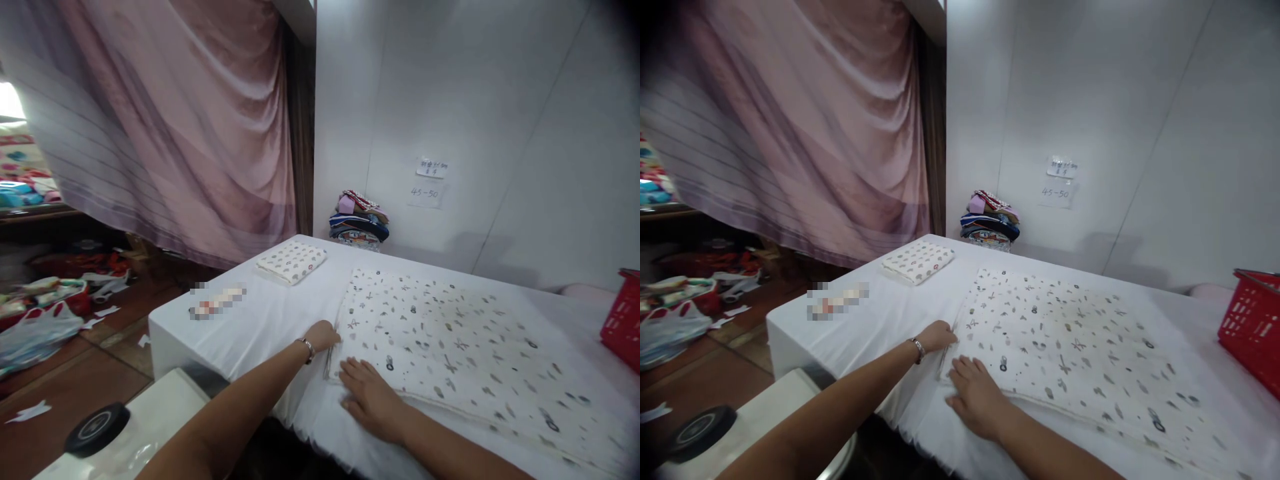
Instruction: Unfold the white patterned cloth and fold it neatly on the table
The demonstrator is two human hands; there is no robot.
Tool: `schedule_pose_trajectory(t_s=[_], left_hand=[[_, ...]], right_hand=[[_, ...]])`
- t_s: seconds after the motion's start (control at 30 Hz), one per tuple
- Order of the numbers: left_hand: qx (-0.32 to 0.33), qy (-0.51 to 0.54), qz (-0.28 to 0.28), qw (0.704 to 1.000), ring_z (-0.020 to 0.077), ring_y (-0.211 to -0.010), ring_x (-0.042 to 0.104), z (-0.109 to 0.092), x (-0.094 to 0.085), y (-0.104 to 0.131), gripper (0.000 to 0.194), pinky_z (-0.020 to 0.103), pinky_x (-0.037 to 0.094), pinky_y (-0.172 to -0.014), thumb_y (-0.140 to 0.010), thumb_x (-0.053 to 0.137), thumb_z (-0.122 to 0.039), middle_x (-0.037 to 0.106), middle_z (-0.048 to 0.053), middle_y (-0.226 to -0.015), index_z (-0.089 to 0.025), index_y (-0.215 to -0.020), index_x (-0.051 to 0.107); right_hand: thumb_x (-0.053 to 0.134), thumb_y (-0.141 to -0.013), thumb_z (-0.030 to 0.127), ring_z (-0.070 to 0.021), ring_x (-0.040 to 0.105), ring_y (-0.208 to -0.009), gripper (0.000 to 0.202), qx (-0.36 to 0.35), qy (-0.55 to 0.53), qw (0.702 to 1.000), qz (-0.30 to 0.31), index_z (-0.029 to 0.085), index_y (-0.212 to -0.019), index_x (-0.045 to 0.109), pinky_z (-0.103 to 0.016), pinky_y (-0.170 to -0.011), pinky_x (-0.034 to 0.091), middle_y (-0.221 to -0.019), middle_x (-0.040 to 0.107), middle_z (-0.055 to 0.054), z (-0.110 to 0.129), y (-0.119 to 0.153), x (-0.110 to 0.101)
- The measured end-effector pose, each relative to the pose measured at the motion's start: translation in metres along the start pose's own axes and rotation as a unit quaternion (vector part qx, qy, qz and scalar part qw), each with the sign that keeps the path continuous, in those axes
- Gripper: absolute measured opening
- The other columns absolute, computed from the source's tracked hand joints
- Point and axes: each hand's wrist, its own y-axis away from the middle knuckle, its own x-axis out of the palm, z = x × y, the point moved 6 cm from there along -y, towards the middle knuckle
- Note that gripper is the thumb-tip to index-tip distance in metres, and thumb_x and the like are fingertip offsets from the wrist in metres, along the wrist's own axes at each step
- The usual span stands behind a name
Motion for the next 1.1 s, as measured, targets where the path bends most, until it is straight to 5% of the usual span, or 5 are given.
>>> schedule_pose_trajectory(t_s=[0.17, 0.3, 0.53, 0.8, 1.1], left_hand=[[0.005, 0.008, -0.032, 0.999, 0.0226, -0.083, 0.063, 0.002, 0.005, 0.005, 0.031, 0.027, 0.043, -0.065, -0.074, 0.049, -0.034, 0.069, 0.012, -0.089, -0.013, -0.086, 0.068], [0.017, 0.009, -0.031, 0.999, 0.0222, -0.079, 0.063, 0.003, 0.009, 0.009, 0.03, 0.027, 0.041, -0.062, -0.073, 0.051, -0.038, 0.068, 0.01, -0.084, -0.014, -0.08, 0.068], [0.026, 0.002, -0.007, 1.0, 0.021, -0.076, 0.062, 0.007, 0.011, 0.015, 0.036, 0.026, 0.04, -0.059, -0.067, 0.058, -0.049, 0.068, 0.008, -0.081, -0.016, -0.076, 0.068], [0.008, -0.004, -0.018, 1.0, 0.0237, -0.081, 0.063, 0.006, 0.011, 0.02, 0.04, 0.028, 0.042, -0.062, -0.067, 0.058, -0.052, 0.068, 0.01, -0.086, -0.016, -0.081, 0.068], [0.025, -0.004, -0.026, 0.999, 0.0258, -0.088, 0.062, 0.004, 0.009, 0.026, 0.037, 0.03, 0.044, -0.068, -0.07, 0.055, -0.049, 0.068, 0.01, -0.092, -0.017, -0.082, 0.067]], right_hand=[[0.04, -0.09, 0.033, -0.0231, 0.025, -0.134, 0.048, -0.028, 0.01, 0.999, 0.012, 0.02, -0.136, 0.039, -0.045, -0.111, 0.019, -0.144, 0.034, -0.007, -0.002, 0.036, -0.004], [0.039, -0.089, 0.025, -0.0227, 0.035, -0.128, 0.044, -0.019, 0.018, 0.998, -0.051, 0.022, -0.132, 0.045, -0.041, -0.109, 0.026, -0.139, 0.042, -0.005, -0.009, 0.045, -0.008], [0.038, -0.088, 0.015, -0.0218, 0.051, -0.1, 0.033, -0.015, 0.072, 0.992, -0.104, 0.021, -0.115, 0.056, -0.038, -0.088, 0.042, -0.112, 0.058, -0.007, -0.005, 0.027, -0.013], [0.038, -0.091, 0.015, -0.0205, 0.051, -0.086, 0.024, 0.0, 0.145, 0.984, -0.1, 0.02, -0.094, 0.061, -0.033, -0.074, 0.041, -0.091, 0.059, -0.006, -0.01, 0.005, -0.004], [0.047, -0.08, 0.016, -0.0172, 0.052, -0.088, 0.018, -0.001, -0.009, 0.999, -0.054, 0.022, -0.086, 0.063, -0.028, -0.077, 0.042, -0.09, 0.059, -0.002, -0.008, 0.006, -0.024]])
